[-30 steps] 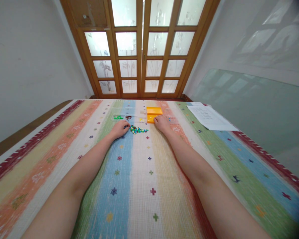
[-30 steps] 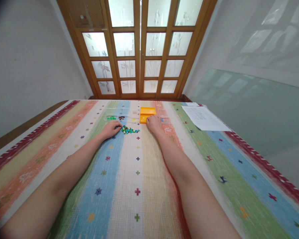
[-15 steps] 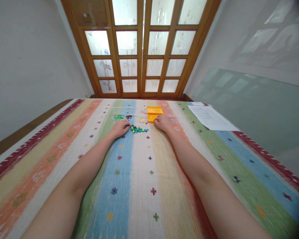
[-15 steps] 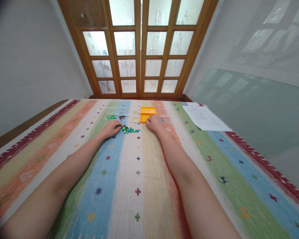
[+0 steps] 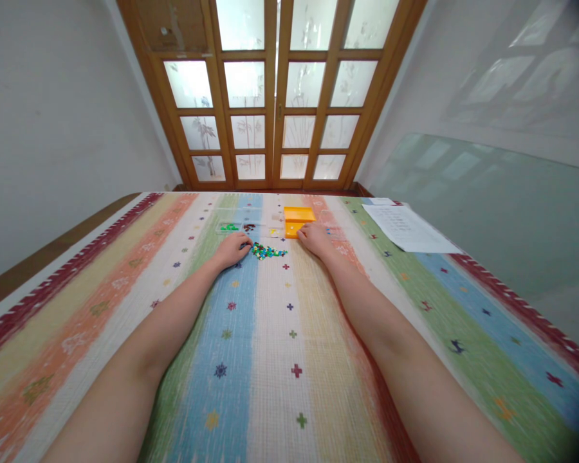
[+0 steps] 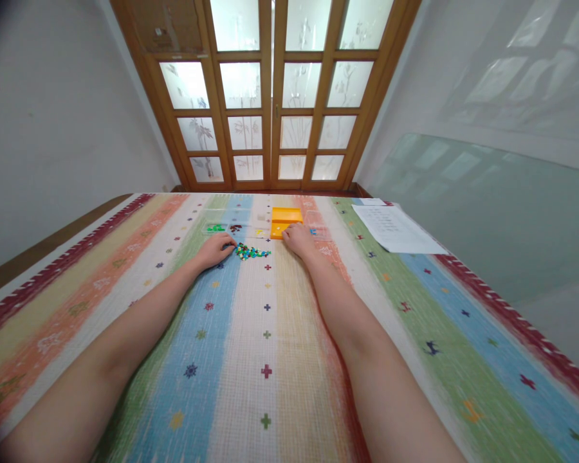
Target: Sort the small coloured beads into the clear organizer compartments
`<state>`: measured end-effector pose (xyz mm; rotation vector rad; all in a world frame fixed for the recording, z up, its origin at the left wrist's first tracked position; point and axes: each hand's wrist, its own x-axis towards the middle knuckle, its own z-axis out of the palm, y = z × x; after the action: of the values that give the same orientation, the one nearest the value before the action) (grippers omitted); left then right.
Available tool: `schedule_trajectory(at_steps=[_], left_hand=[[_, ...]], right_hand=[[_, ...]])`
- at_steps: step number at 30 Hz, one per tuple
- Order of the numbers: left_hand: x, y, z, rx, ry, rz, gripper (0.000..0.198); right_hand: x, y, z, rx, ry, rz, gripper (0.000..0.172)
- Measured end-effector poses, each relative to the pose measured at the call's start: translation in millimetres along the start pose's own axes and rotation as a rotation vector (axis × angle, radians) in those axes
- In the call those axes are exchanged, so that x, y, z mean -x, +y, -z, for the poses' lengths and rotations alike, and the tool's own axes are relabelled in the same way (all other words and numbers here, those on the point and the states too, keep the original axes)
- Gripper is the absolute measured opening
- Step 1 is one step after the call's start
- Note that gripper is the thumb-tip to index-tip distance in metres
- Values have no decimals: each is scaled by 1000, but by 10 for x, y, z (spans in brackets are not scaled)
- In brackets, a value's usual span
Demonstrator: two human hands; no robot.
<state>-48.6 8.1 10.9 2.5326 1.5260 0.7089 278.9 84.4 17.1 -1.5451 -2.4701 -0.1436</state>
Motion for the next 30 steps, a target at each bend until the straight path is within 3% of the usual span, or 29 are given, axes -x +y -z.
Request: schedule_trajectory(at_steps=[6, 10, 15, 20, 23, 27, 30], left_hand=[[2, -20, -13, 17, 12, -17, 20], [0, -47, -31, 25, 14, -24, 20], [0, -64, -46, 24, 5, -13, 21], [-3, -83, -56, 36, 2, 1, 21], [-3, -90, -54, 49, 1, 5, 21], [-5, -91, -57, 106, 29, 54, 21], [-19, -73, -74, 226, 88, 137, 22]], right_hand=[[-50, 46, -71, -60, 47, -18, 45], [-103, 198, -155, -125, 204, -56, 38], [-92, 524, -205, -188, 515, -209, 33], [-34, 811, -251, -242, 592, -474, 34], [-19, 871, -278, -289, 617, -547, 35], [-32, 813, -282, -298, 633, -530, 32], [-63, 675, -276, -304, 640, -398, 30]])
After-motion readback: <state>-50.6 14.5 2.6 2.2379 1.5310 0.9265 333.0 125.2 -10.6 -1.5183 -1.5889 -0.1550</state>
